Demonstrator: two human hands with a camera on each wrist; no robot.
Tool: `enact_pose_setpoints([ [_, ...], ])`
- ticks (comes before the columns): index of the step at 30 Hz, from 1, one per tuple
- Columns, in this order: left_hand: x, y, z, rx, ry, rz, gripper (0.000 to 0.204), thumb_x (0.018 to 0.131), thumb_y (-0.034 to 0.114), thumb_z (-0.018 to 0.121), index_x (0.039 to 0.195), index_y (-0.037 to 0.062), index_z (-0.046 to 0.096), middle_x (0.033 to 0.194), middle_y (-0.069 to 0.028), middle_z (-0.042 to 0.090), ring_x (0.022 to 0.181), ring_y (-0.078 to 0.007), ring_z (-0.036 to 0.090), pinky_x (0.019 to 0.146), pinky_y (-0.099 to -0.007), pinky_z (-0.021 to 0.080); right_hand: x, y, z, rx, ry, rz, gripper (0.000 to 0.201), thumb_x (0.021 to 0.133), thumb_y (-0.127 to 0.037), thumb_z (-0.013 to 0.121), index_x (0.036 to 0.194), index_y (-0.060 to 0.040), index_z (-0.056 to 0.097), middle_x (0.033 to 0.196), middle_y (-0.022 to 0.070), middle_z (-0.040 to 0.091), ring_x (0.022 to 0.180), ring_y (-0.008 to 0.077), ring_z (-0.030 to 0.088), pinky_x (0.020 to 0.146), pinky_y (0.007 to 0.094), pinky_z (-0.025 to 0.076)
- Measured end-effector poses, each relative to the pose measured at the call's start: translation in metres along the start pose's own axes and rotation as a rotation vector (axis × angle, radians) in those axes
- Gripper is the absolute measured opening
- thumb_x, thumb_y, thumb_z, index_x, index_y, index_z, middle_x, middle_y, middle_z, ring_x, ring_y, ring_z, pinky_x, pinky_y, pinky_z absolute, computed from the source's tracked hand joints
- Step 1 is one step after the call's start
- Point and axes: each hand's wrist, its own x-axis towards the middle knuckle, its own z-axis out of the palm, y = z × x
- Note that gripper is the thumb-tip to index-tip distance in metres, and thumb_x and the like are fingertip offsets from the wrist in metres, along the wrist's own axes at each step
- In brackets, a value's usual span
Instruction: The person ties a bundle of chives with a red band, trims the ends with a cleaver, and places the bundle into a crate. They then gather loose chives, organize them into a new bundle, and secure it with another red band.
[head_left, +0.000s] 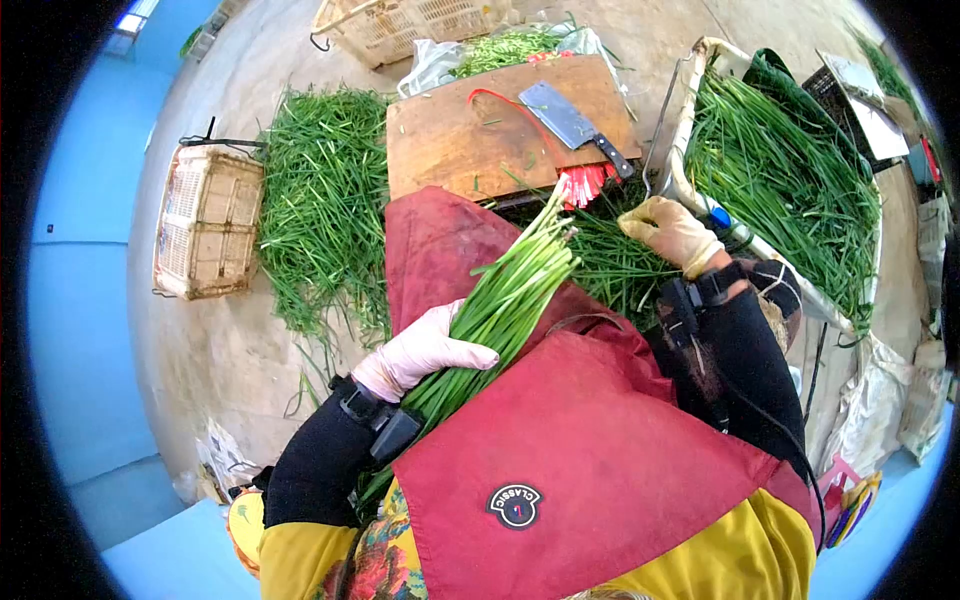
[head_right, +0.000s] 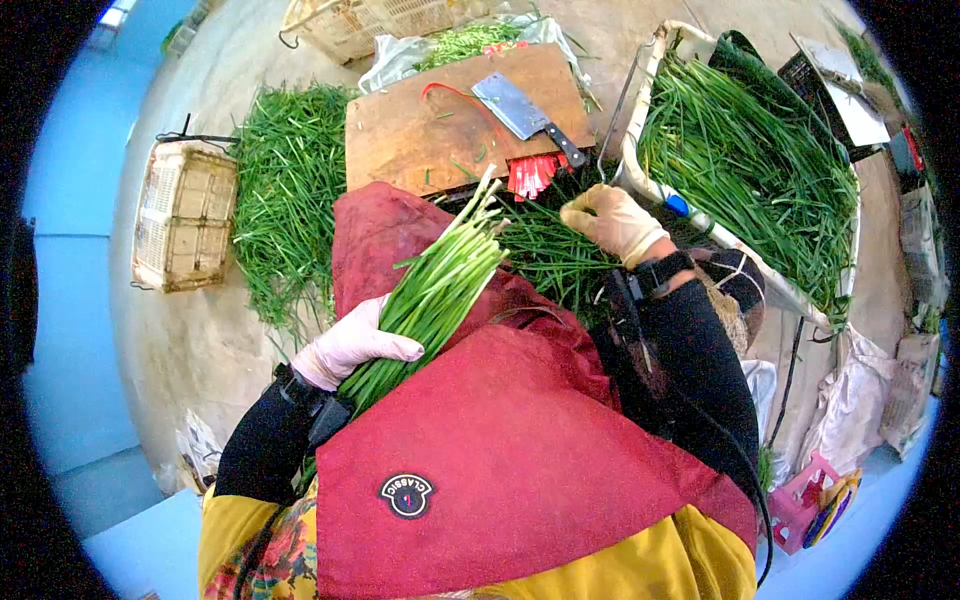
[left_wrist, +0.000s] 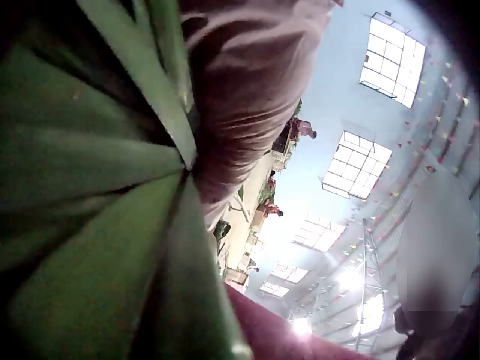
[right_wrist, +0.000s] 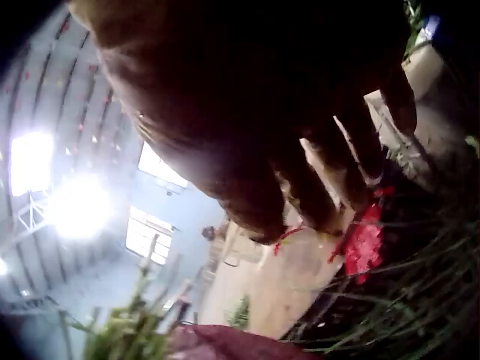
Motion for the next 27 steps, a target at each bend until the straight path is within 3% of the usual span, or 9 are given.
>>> enact_pose_setpoints([
  [1, 0.001, 0.0, -0.001, 0.007, 0.01, 0.003, 0.068, 0.074, 0.005, 0.079, 0.135, 0.0042, 0.049, 0.124, -0.0026, 0.06, 0.111, -0.0109, 0.057, 0.099, -0.0288, 0.044, -0.005, -0.014, 0.003, 0.221, 0.047, 0.065, 0.029, 0.083, -0.027, 0.068, 0.102, -0.0059, 0.071, 0.096, 0.0164, 0.069, 0.093, 0.0331, 0.065, 0.087, 0.042, 0.05],
  [5, 0.01, -0.003, -0.006, 0.069, 0.015, 0.012, 0.068, 0.074, 0.005, 0.08, 0.134, 0.0046, 0.05, 0.123, -0.0022, 0.061, 0.112, -0.0116, 0.056, 0.1, -0.0295, 0.043, -0.008, -0.101, -0.003, -0.02, 0.28, -0.672, 0.032, 0.082, -0.03, 0.072, 0.105, -0.0083, 0.07, 0.101, 0.0112, 0.068, 0.105, 0.0272, 0.06, 0.095, 0.0398, 0.044],
  [9, 0.014, -0.003, 0.002, 0.097, 0.007, -0.009, 0.068, 0.075, 0.005, 0.079, 0.135, 0.0046, 0.048, 0.126, -0.0029, 0.06, 0.114, -0.0129, 0.056, 0.101, -0.0304, 0.042, -0.007, -0.142, 0.037, -0.141, 0.09, -0.765, 0.028, 0.082, -0.023, 0.07, 0.109, -0.0169, 0.071, 0.108, 0.0064, 0.066, 0.113, 0.0259, 0.057, 0.105, 0.0508, 0.03],
  [10, 0.014, -0.005, 0.002, 0.093, -0.002, -0.007, 0.069, 0.075, 0.005, 0.079, 0.136, 0.0044, 0.047, 0.127, -0.0032, 0.059, 0.115, -0.0132, 0.055, 0.102, -0.0305, 0.042, 0.0, -0.141, 0.047, -0.161, -0.047, -0.721, 0.023, 0.084, -0.024, 0.068, 0.106, -0.0179, 0.072, 0.101, 0.0016, 0.068, 0.109, 0.0212, 0.059, 0.108, 0.0526, 0.023],
  [11, 0.014, -0.006, 0.001, 0.087, -0.008, -0.003, 0.07, 0.076, 0.005, 0.079, 0.137, 0.0043, 0.046, 0.129, -0.0035, 0.058, 0.116, -0.0135, 0.055, 0.102, -0.0307, 0.041, 0.004, -0.139, 0.05, -0.17, -0.094, -0.643, 0.021, 0.083, -0.018, 0.069, 0.103, -0.0143, 0.073, 0.092, 0.0019, 0.069, 0.098, 0.0205, 0.063, 0.102, 0.0472, 0.035],
  [14, 0.008, -0.007, -0.001, 0.082, -0.01, 0.012, 0.072, 0.076, 0.006, 0.079, 0.139, 0.0041, 0.045, 0.13, -0.0031, 0.057, 0.117, -0.0121, 0.054, 0.103, -0.03, 0.04, 0.025, -0.101, 0.055, 0.517, 0.266, -0.449, 0.013, 0.08, -0.007, 0.07, 0.093, -0.0051, 0.073, 0.082, 0.0105, 0.071, 0.076, 0.0227, 0.067, 0.073, 0.0306, 0.053],
  [16, 0.008, -0.007, -0.003, 0.059, -0.039, 0.013, 0.073, 0.075, 0.007, 0.079, 0.139, 0.0035, 0.044, 0.13, -0.0026, 0.057, 0.116, -0.0115, 0.053, 0.103, -0.0295, 0.04, 0.034, -0.065, 0.028, 0.442, 0.425, -0.363, 0.013, 0.083, -0.008, 0.067, 0.094, -0.0038, 0.073, 0.084, 0.012, 0.072, 0.077, 0.022, 0.069, 0.072, 0.0321, 0.053],
  [21, 0.005, 0.004, -0.002, 0.074, -0.021, 0.039, 0.073, 0.074, 0.006, 0.078, 0.139, 0.002, 0.044, 0.128, -0.0019, 0.058, 0.114, -0.0118, 0.054, 0.1, -0.0291, 0.041, 0.012, -0.007, -0.026, -0.062, 0.248, 0.077, 0.027, 0.087, -0.02, 0.067, 0.108, -0.0044, 0.07, 0.101, 0.0161, 0.071, 0.095, 0.0259, 0.068, 0.087, 0.0326, 0.05],
  [27, 0.012, -0.002, -0.027, -0.001, -0.075, 0.032, 0.073, 0.075, 0.022, 0.08, 0.137, 0.002, 0.046, 0.124, -0.0067, 0.061, 0.108, -0.0152, 0.06, 0.097, -0.0318, 0.046, 0.021, -0.052, -0.006, 0.619, 0.123, 0.008, 0.055, 0.095, -0.037, 0.06, 0.137, -0.0029, 0.05, 0.134, 0.0078, 0.057, 0.123, 0.0168, 0.051, 0.105, 0.0305, 0.038],
])
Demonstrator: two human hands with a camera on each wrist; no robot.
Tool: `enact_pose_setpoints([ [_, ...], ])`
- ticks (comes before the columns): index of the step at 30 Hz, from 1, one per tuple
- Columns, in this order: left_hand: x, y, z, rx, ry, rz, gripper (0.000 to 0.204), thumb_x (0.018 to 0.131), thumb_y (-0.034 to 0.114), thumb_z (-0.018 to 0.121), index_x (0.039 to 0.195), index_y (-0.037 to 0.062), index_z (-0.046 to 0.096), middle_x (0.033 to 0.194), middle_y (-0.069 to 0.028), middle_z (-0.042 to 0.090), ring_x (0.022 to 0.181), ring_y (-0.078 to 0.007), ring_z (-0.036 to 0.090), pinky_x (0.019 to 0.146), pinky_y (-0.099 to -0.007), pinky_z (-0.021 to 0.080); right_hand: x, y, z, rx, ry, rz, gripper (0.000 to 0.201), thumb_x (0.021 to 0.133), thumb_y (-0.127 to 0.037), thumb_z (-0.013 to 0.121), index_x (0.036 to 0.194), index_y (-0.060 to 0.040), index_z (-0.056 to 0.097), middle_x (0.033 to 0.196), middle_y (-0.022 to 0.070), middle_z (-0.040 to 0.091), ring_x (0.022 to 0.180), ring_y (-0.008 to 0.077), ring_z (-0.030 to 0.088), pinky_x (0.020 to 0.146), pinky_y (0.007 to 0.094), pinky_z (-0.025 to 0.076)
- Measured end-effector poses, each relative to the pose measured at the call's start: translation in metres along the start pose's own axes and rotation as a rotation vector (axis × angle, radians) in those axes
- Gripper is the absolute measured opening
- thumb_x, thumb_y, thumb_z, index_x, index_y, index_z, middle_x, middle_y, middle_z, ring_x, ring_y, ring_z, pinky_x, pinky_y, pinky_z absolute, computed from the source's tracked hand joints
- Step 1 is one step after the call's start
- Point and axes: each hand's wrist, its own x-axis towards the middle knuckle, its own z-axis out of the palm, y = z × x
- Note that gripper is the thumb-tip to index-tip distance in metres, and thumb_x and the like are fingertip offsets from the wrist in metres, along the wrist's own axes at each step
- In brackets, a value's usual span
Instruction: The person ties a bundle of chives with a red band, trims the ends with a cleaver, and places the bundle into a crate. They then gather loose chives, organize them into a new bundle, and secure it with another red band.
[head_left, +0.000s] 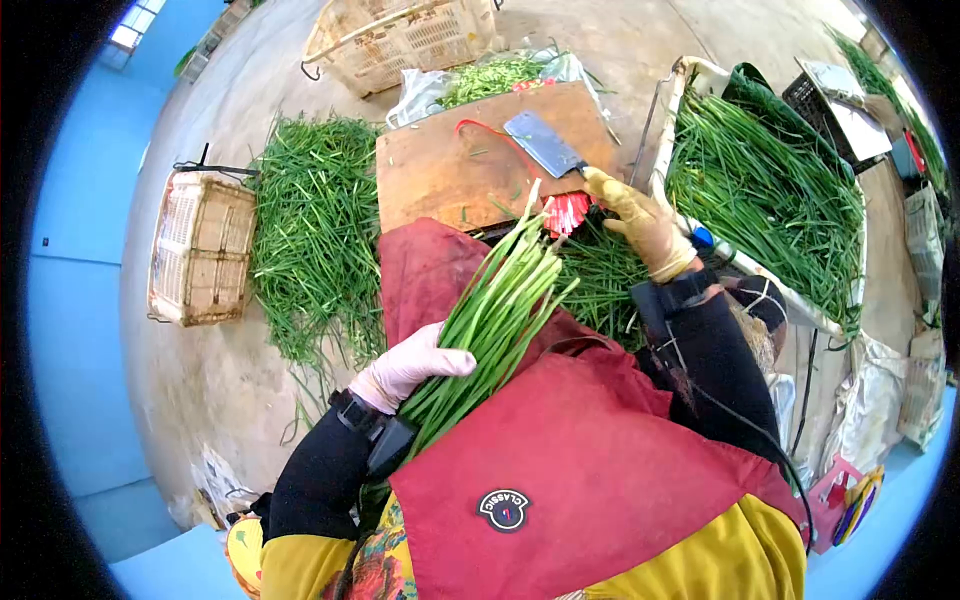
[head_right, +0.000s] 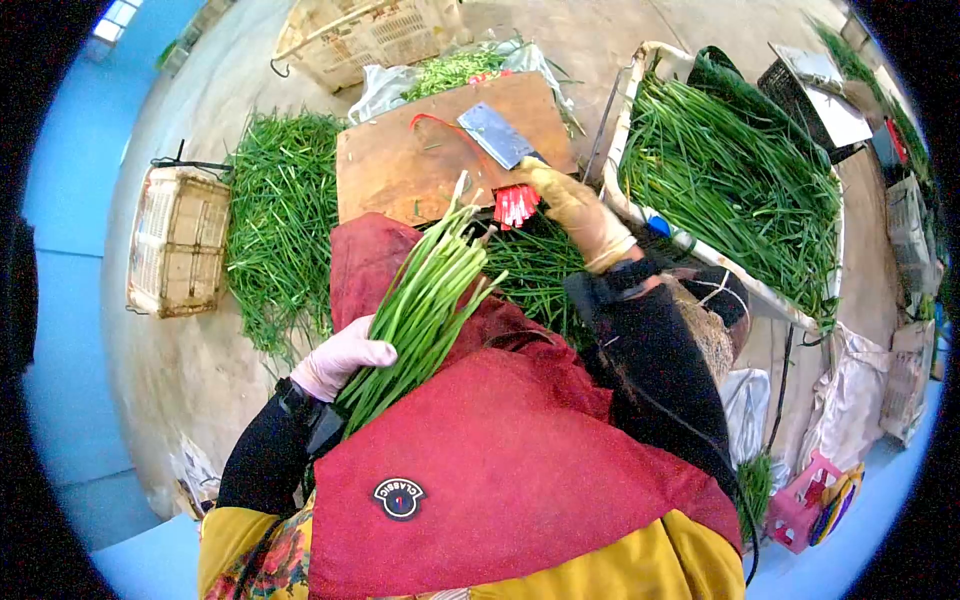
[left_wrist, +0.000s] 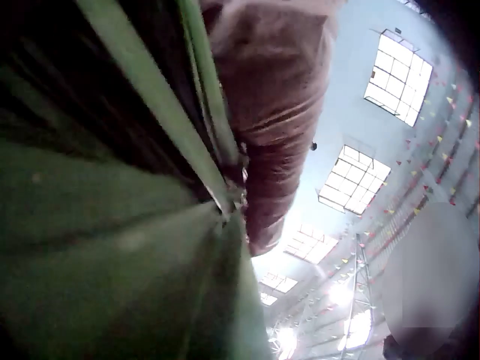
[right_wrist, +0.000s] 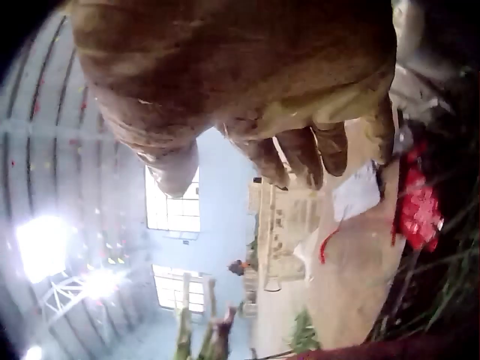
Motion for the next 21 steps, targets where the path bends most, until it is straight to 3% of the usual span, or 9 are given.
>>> enact_pose_setpoints([
  [4, -0.005, 0.0, 0.008, -0.348, 0.064, -0.084, 0.075, 0.082, 0.037, 0.072, 0.141, 0.0023, 0.043, 0.134, -0.0131, 0.056, 0.118, -0.0218, 0.058, 0.104, -0.0355, 0.044, -0.003, 0.001, 0.066, 0.638, -0.436, -0.101, 0.053, 0.1, -0.04, 0.05, 0.144, -0.0101, 0.043, 0.143, 0.002, 0.046, 0.126, 0.0138, 0.046, 0.104, 0.0305, 0.038],
  [6, -0.005, -0.006, 0.005, -0.288, 0.053, -0.074, 0.072, 0.085, 0.039, 0.067, 0.143, 0.0025, 0.041, 0.137, -0.0146, 0.054, 0.121, -0.0239, 0.057, 0.106, -0.0364, 0.043, -0.007, -0.037, 0.057, 0.566, -0.348, 0.193, 0.06, 0.098, -0.048, 0.049, 0.147, -0.0157, 0.035, 0.136, 0.0059, 0.049, 0.125, 0.0168, 0.047, 0.103, 0.0333, 0.038],
  [8, -0.005, -0.007, 0.009, -0.292, 0.091, -0.022, 0.069, 0.087, 0.037, 0.065, 0.142, 0.0026, 0.042, 0.136, -0.0139, 0.055, 0.119, -0.0238, 0.058, 0.104, -0.0365, 0.044, -0.005, -0.009, 0.035, 0.712, -0.083, 0.2, 0.068, 0.095, -0.055, 0.048, 0.148, -0.0154, 0.031, 0.136, 0.0094, 0.049, 0.123, 0.0214, 0.047, 0.1, 0.0388, 0.039],
  [10, -0.008, -0.002, 0.017, -0.362, 0.109, -0.005, 0.063, 0.09, 0.034, 0.062, 0.141, 0.0033, 0.043, 0.134, -0.0131, 0.056, 0.116, -0.023, 0.059, 0.103, -0.0362, 0.046, -0.017, 0.019, 0.017, 0.603, -0.065, 0.316, 0.069, 0.095, -0.058, 0.045, 0.147, -0.0147, 0.032, 0.14, 0.0114, 0.047, 0.125, 0.0252, 0.046, 0.102, 0.0459, 0.036],
  [12, -0.007, 0.0, 0.015, -0.422, 0.171, 0.03, 0.058, 0.092, 0.033, 0.06, 0.14, 0.0041, 0.045, 0.131, -0.0121, 0.058, 0.113, -0.0218, 0.061, 0.101, -0.0357, 0.047, -0.042, 0.047, 0.014, 0.701, -0.343, 0.393, 0.079, 0.089, -0.064, 0.051, 0.145, -0.0093, 0.037, 0.132, 0.0109, 0.053, 0.122, 0.0246, 0.048, 0.104, 0.0483, 0.032],
  [14, -0.002, 0.01, 0.018, -0.46, 0.178, 0.035, 0.053, 0.094, 0.033, 0.058, 0.138, 0.0044, 0.047, 0.129, -0.0108, 0.06, 0.111, -0.0216, 0.061, 0.1, -0.036, 0.048, -0.061, 0.01, 0.036, 0.451, -0.51, 0.491, 0.078, 0.089, -0.061, 0.055, 0.144, -0.0066, 0.038, 0.134, 0.0092, 0.052, 0.121, 0.022, 0.049, 0.103, 0.0445, 0.035],
  [16, 0.01, 0.019, 0.015, -0.341, 0.126, 0.08, 0.052, 0.095, 0.034, 0.058, 0.136, 0.0038, 0.049, 0.126, -0.0081, 0.061, 0.109, -0.0187, 0.061, 0.098, -0.0346, 0.048, -0.066, 0.011, 0.06, 0.734, -0.599, 0.223, 0.073, 0.089, -0.054, 0.061, 0.141, -0.0053, 0.042, 0.131, 0.0068, 0.055, 0.12, 0.0181, 0.05, 0.102, 0.038, 0.039],
  [18, 0.021, 0.039, 0.032, 0.142, 0.162, 0.243, 0.049, 0.092, 0.028, 0.067, 0.13, 0.0027, 0.052, 0.117, -0.0026, 0.062, 0.104, -0.0113, 0.057, 0.092, -0.0297, 0.047, -0.039, 0.005, 0.092, 0.938, -0.452, -0.023, 0.06, 0.089, -0.042, 0.066, 0.133, -0.0045, 0.049, 0.118, 0.0047, 0.061, 0.108, 0.0147, 0.057, 0.095, 0.0329, 0.045],
  [21, 0.033, 0.036, 0.039, 0.479, 0.372, 0.387, 0.04, 0.089, 0.032, 0.071, 0.113, 0.0033, 0.055, 0.104, 0.0002, 0.061, 0.095, -0.0082, 0.055, 0.087, -0.0263, 0.047, -0.031, -0.021, 0.099, 0.966, -0.324, -0.033, 0.047, 0.09, -0.033, 0.068, 0.126, -0.0051, 0.055, 0.113, 0.0043, 0.063, 0.1, 0.0148, 0.06, 0.091, 0.0317, 0.047],
])
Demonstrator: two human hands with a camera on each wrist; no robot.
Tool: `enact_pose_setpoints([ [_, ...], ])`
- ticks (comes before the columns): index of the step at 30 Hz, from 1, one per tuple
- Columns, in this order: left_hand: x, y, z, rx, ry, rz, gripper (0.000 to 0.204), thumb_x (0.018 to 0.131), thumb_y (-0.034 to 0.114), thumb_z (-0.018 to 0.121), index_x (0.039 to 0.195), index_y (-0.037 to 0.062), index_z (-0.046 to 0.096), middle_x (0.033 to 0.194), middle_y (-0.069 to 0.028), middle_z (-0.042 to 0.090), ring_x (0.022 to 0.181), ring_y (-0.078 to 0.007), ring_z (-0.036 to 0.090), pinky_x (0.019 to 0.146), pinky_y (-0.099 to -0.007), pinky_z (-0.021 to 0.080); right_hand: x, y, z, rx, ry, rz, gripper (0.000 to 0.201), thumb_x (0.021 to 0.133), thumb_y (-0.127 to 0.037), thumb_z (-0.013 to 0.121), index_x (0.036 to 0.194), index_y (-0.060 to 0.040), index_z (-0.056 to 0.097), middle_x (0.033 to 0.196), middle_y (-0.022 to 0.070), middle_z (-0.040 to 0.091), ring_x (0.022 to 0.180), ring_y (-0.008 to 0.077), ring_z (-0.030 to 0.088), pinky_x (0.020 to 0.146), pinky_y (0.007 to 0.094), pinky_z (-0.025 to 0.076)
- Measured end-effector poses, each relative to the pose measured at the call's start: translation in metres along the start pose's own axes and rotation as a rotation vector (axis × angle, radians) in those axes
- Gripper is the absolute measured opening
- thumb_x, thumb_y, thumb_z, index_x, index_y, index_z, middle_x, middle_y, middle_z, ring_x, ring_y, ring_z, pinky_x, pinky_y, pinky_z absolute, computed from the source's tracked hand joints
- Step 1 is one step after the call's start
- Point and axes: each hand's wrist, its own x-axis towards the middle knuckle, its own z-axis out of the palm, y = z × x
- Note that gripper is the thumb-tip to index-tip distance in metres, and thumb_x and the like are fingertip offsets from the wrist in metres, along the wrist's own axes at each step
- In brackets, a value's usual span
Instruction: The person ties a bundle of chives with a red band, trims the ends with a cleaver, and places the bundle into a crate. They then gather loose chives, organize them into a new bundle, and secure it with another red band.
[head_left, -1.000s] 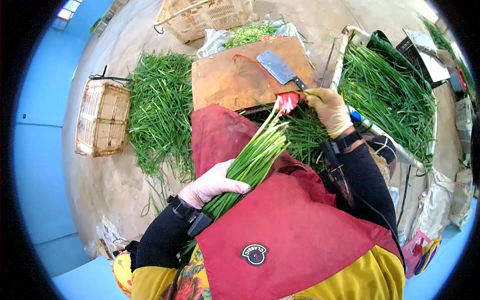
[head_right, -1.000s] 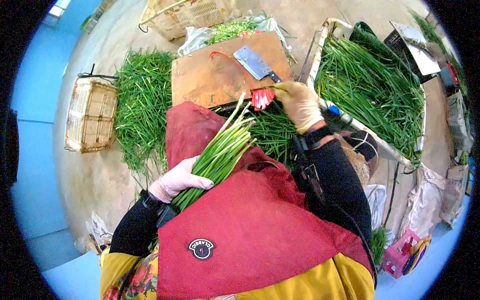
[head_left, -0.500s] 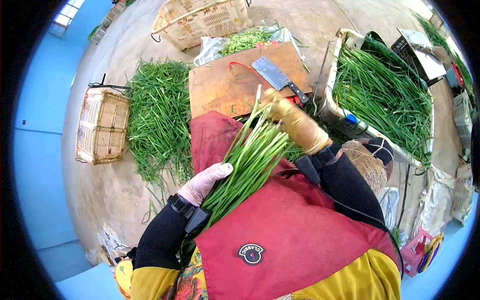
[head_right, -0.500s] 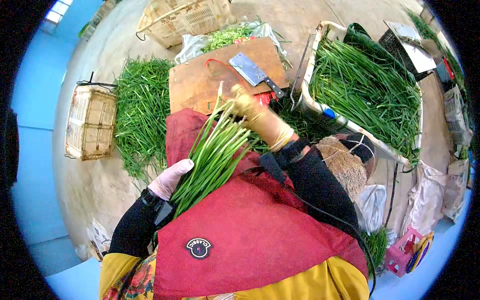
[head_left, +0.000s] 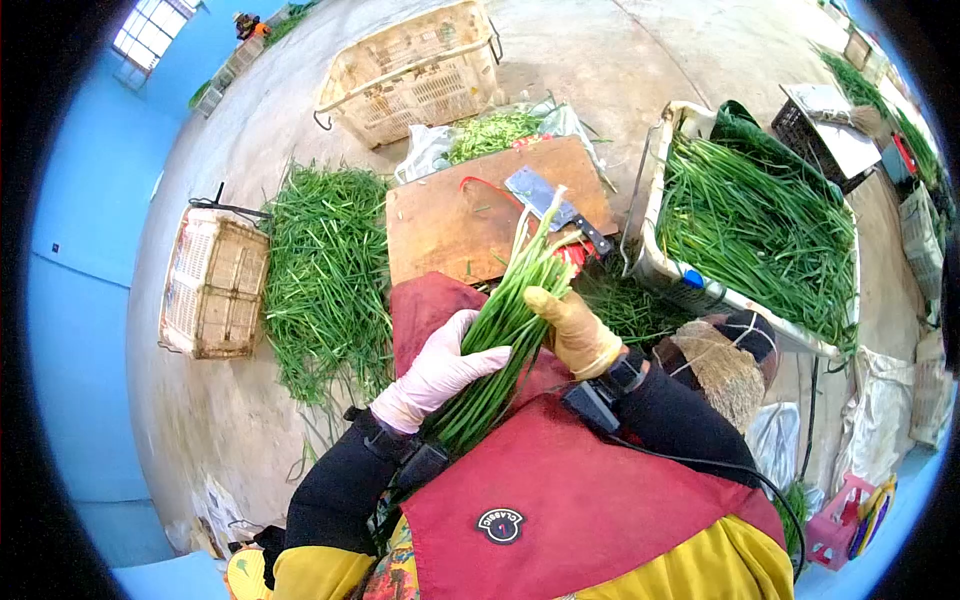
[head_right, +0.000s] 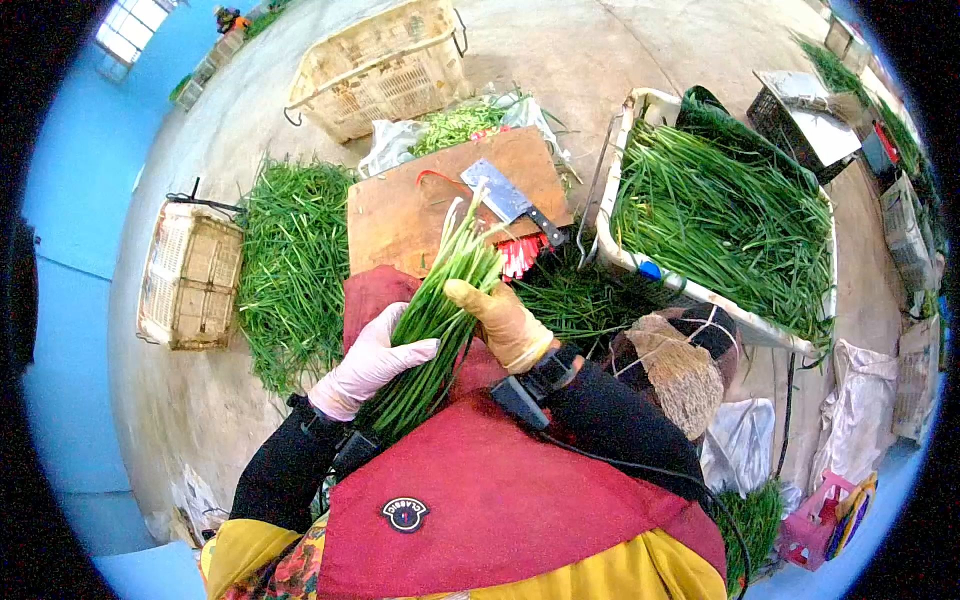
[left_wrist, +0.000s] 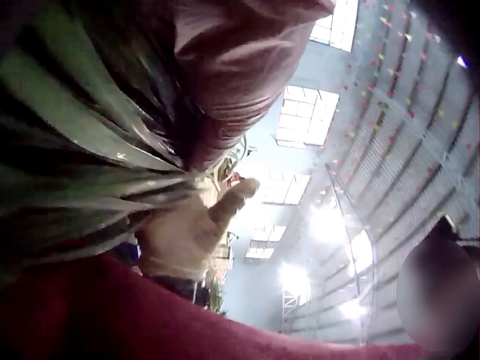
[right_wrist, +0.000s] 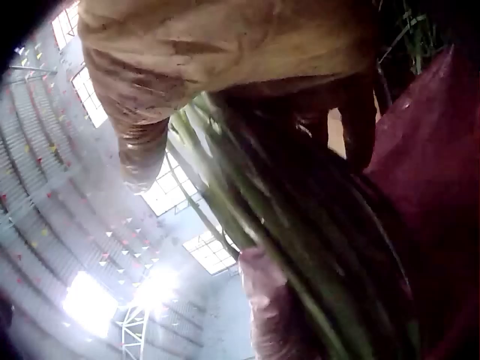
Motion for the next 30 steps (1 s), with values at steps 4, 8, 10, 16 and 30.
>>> enact_pose_setpoints([
  [4, 0.013, -0.004, -0.011, -0.062, -0.029, -0.177, 0.037, 0.093, 0.029, 0.065, 0.117, 0.0022, 0.056, 0.103, 0.0002, 0.062, 0.093, -0.0079, 0.057, 0.084, -0.0264, 0.047, -0.001, 0.0, 0.007, -0.118, 0.196, -0.047, 0.031, 0.088, -0.016, 0.066, 0.116, -0.0039, 0.061, 0.106, 0.0038, 0.065, 0.095, 0.0147, 0.062, 0.089, 0.0303, 0.048],
  [8, 0.021, -0.004, -0.019, -0.315, -0.039, -0.229, 0.039, 0.1, 0.027, 0.051, 0.129, 0.0003, 0.057, 0.115, -0.0032, 0.065, 0.099, -0.0102, 0.06, 0.09, -0.0256, 0.046, -0.003, 0.001, 0.006, -0.02, 0.256, -0.078, 0.029, 0.082, -0.003, 0.062, 0.111, -0.0014, 0.063, 0.1, 0.0053, 0.068, 0.089, 0.0164, 0.064, 0.086, 0.0305, 0.05],
  [10, 0.027, -0.015, -0.026, -0.253, -0.05, -0.181, 0.039, 0.1, 0.027, 0.05, 0.127, 0.0004, 0.059, 0.114, -0.0035, 0.066, 0.099, -0.0105, 0.061, 0.09, -0.0264, 0.046, -0.004, -0.001, 0.0, -0.01, 0.261, -0.06, 0.033, 0.078, 0.001, 0.06, 0.11, -0.0007, 0.064, 0.099, 0.0069, 0.069, 0.087, 0.0184, 0.066, 0.084, 0.0318, 0.052],
  [16, 0.023, -0.015, -0.021, -0.249, -0.132, -0.28, 0.04, 0.102, 0.032, 0.047, 0.119, 0.0002, 0.063, 0.109, -0.0029, 0.068, 0.097, -0.0105, 0.061, 0.09, -0.028, 0.047, -0.005, -0.011, 0.004, 0.081, 0.161, -0.049, 0.043, 0.08, -0.012, 0.065, 0.12, 0.0015, 0.058, 0.113, 0.0147, 0.066, 0.099, 0.0236, 0.066, 0.092, 0.0365, 0.052],
  [30, 0.039, -0.002, -0.044, 0.552, -0.528, -0.035, 0.06, 0.094, 0.047, 0.057, 0.131, -0.0004, 0.054, 0.123, -0.0141, 0.062, 0.109, -0.0198, 0.06, 0.098, -0.0329, 0.044, -0.01, -0.012, 0.011, 0.051, 0.141, -0.013, 0.049, 0.081, -0.016, 0.074, 0.125, -0.0017, 0.057, 0.094, 0.0048, 0.068, 0.084, 0.0131, 0.064, 0.076, 0.0266, 0.052],
])
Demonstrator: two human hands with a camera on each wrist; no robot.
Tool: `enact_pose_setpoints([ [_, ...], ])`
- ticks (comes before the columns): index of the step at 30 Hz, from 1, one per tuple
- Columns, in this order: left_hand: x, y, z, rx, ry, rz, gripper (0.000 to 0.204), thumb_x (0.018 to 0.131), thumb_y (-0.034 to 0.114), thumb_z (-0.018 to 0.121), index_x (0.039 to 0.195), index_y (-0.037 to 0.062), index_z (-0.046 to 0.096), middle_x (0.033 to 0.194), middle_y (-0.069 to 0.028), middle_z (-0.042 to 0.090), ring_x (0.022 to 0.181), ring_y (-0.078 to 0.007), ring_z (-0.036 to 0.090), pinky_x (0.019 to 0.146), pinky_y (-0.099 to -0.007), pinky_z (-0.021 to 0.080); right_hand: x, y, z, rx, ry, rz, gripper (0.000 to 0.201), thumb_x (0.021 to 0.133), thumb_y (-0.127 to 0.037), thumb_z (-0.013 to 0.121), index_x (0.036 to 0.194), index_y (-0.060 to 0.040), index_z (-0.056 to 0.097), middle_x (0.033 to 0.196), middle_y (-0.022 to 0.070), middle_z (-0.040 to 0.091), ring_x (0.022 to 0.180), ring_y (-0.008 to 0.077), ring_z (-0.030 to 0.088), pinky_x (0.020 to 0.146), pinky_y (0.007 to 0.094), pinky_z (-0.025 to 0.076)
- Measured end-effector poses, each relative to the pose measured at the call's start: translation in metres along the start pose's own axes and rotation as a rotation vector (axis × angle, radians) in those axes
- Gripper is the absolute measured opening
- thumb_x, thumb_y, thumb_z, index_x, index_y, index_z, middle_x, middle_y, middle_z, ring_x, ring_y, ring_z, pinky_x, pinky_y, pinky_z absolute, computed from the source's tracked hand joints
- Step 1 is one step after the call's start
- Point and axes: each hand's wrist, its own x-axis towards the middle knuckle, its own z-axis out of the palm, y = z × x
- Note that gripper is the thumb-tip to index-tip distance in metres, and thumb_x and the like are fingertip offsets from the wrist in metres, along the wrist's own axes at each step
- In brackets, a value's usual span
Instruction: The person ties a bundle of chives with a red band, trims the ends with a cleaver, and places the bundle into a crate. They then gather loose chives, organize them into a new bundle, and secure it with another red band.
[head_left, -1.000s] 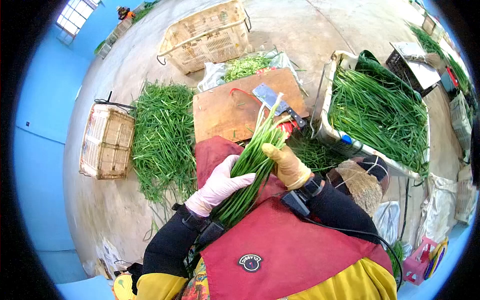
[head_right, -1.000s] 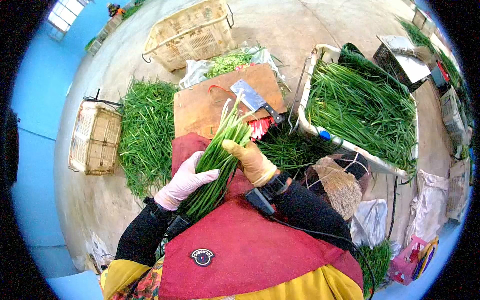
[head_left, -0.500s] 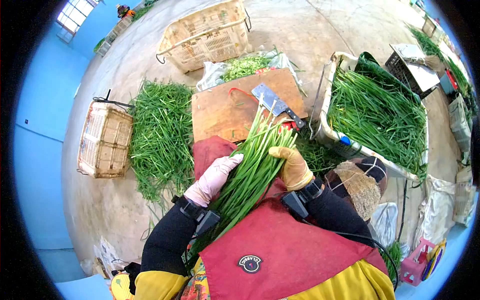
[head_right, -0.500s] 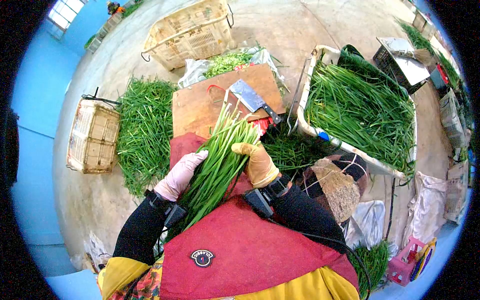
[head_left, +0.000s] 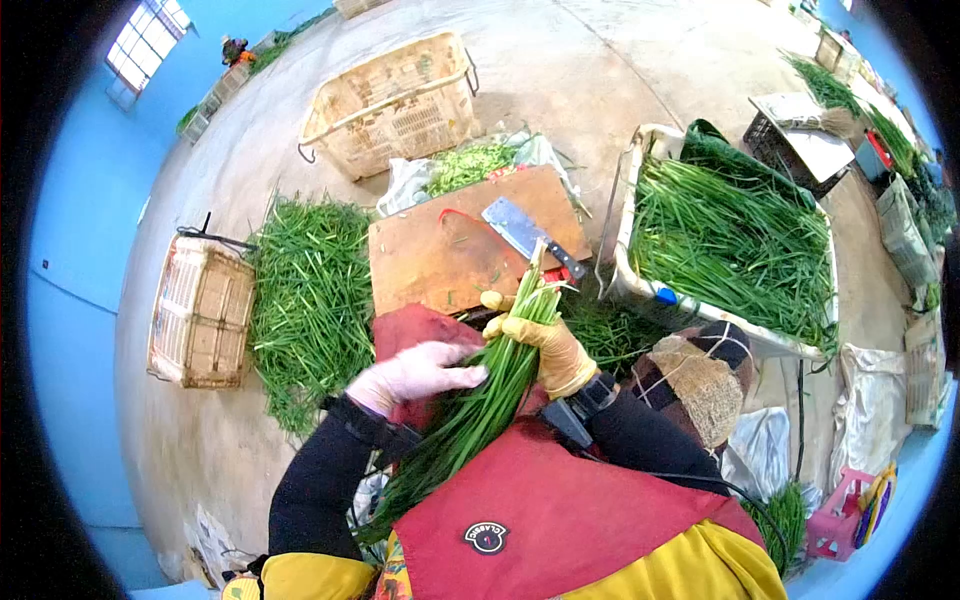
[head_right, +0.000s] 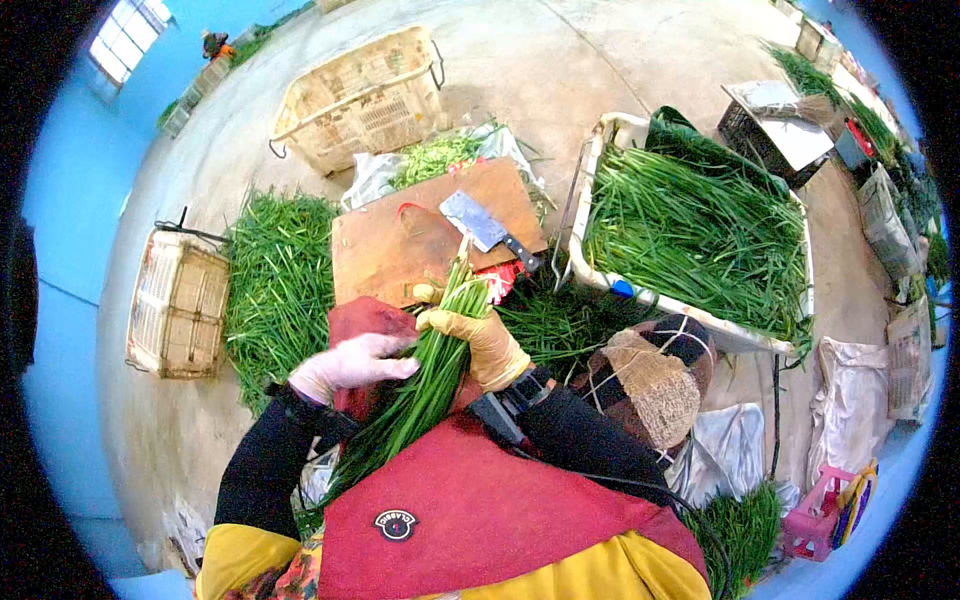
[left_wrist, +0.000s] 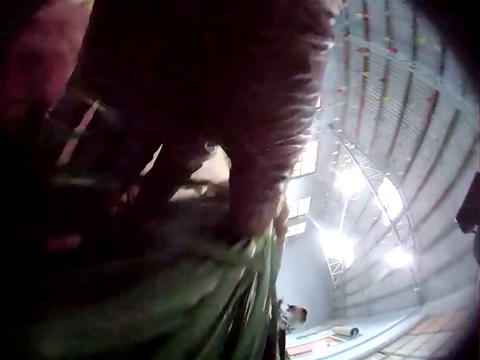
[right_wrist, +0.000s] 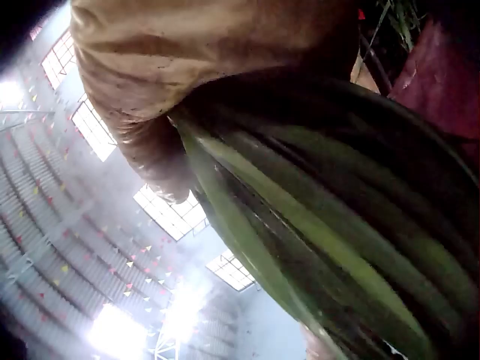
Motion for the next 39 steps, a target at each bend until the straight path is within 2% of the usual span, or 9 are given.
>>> enact_pose_setpoints([
  [3, -0.005, 0.05, -0.035, -0.473, 0.095, 0.045, 0.082, 0.087, 0.032, 0.071, 0.149, 0.0005, 0.027, 0.144, -0.0151, 0.045, 0.129, -0.0218, 0.046, 0.109, -0.0357, 0.034, -0.001, -0.002, 0.007, -0.08, 0.088, -0.009, 0.04, 0.083, -0.014, 0.071, 0.12, -0.0026, 0.061, 0.091, 0.0031, 0.068, 0.081, 0.012, 0.063, 0.076, 0.0258, 0.05],
  [9, 0.062, 0.083, -0.023, -0.071, 0.356, 0.486, 0.091, 0.084, 0.012, 0.073, 0.154, 0.0056, 0.014, 0.152, -0.0129, 0.033, 0.134, -0.0202, 0.039, 0.11, -0.0358, 0.032, 0.002, 0.006, 0.009, -0.104, 0.039, -0.145, 0.034, 0.082, -0.012, 0.072, 0.114, -0.0039, 0.062, 0.095, 0.0032, 0.068, 0.083, 0.017, 0.066, 0.075, 0.0305, 0.054],
  [16, 0.078, 0.099, -0.006, -0.395, 0.117, 0.252, 0.058, 0.096, 0.034, 0.059, 0.144, 0.0043, 0.042, 0.134, -0.0079, 0.055, 0.124, -0.016, 0.049, 0.106, -0.0289, 0.035, -0.008, -0.003, -0.002, 0.05, -0.069, -0.015, 0.048, 0.078, -0.012, 0.074, 0.122, -0.0059, 0.056, 0.112, 0.0056, 0.064, 0.101, 0.0201, 0.063, 0.091, 0.0358, 0.051],
  [20, 0.061, 0.097, -0.004, -0.728, -0.071, 0.319, 0.079, 0.095, 0.033, 0.061, 0.153, 0.0054, 0.015, 0.14, -0.0077, 0.048, 0.129, -0.0146, 0.042, 0.109, -0.0298, 0.032, -0.01, -0.037, 0.005, 0.152, 0.096, -0.226, 0.029, 0.079, -0.015, 0.07, 0.105, -0.0046, 0.062, 0.092, 0.0069, 0.068, 0.08, 0.019, 0.066, 0.075, 0.0333, 0.054],
  [25, 0.01, 0.071, 0.03, -0.543, -0.189, 0.086, 0.065, 0.084, 0.015, 0.074, 0.139, 0.001, 0.043, 0.125, -0.0034, 0.058, 0.115, -0.0135, 0.05, 0.104, -0.0315, 0.038, -0.034, -0.104, -0.019, -0.049, 0.249, -0.571, 0.044, 0.085, -0.02, 0.065, 0.124, -0.0045, 0.051, 0.088, 0.0072, 0.067, 0.078, 0.0191, 0.064, 0.073, 0.0337, 0.056],
  [28, -0.022, 0.037, 0.023, -0.426, -0.264, -0.165, 0.052, 0.087, 0.016, 0.07, 0.134, 0.0032, 0.051, 0.107, -0.0011, 0.065, 0.085, -0.0096, 0.06, 0.073, -0.0257, 0.052, -0.041, -0.131, -0.061, 0.122, 0.222, -0.765, 0.04, 0.088, -0.013, 0.063, 0.127, -0.0061, 0.057, 0.094, 0.0027, 0.068, 0.088, 0.0193, 0.064, 0.086, 0.0389, 0.055],
  [29, -0.036, 0.032, 0.024, -0.475, -0.215, -0.163, 0.038, 0.09, 0.02, 0.068, 0.123, 0.0061, 0.057, 0.088, -0.0005, 0.064, 0.062, -0.0068, 0.057, 0.054, -0.0224, 0.048, -0.046, -0.138, -0.071, 0.15, 0.234, -0.818, 0.04, 0.089, -0.01, 0.061, 0.127, -0.0018, 0.056, 0.095, 0.0036, 0.068, 0.092, 0.0193, 0.064, 0.089, 0.038, 0.053],
  [34, -0.073, 0.005, -0.014, -0.195, 0.094, -0.248, 0.05, 0.09, 0.014, 0.065, 0.137, 0.0046, 0.05, 0.113, -0.0033, 0.063, 0.092, -0.0124, 0.062, 0.082, -0.0279, 0.052, -0.067, -0.169, -0.096, 0.102, 0.248, -0.947, 0.038, 0.089, -0.009, 0.06, 0.126, -0.0019, 0.056, 0.096, 0.0049, 0.068, 0.092, 0.0202, 0.065, 0.093, 0.044, 0.052],
  [39, -0.066, 0.017, -0.058, -0.314, 0.658, 0.174, 0.035, 0.092, 0.007, 0.062, 0.127, 0.0008, 0.059, 0.117, -0.0021, 0.064, 0.101, -0.0087, 0.059, 0.092, -0.0255, 0.048, -0.077, -0.179, -0.097, 0.095, 0.269, -1.002, 0.042, 0.088, -0.007, 0.059, 0.129, 0.0001, 0.054, 0.097, 0.0078, 0.069, 0.094, 0.0201, 0.064, 0.087, 0.0344, 0.055],
])
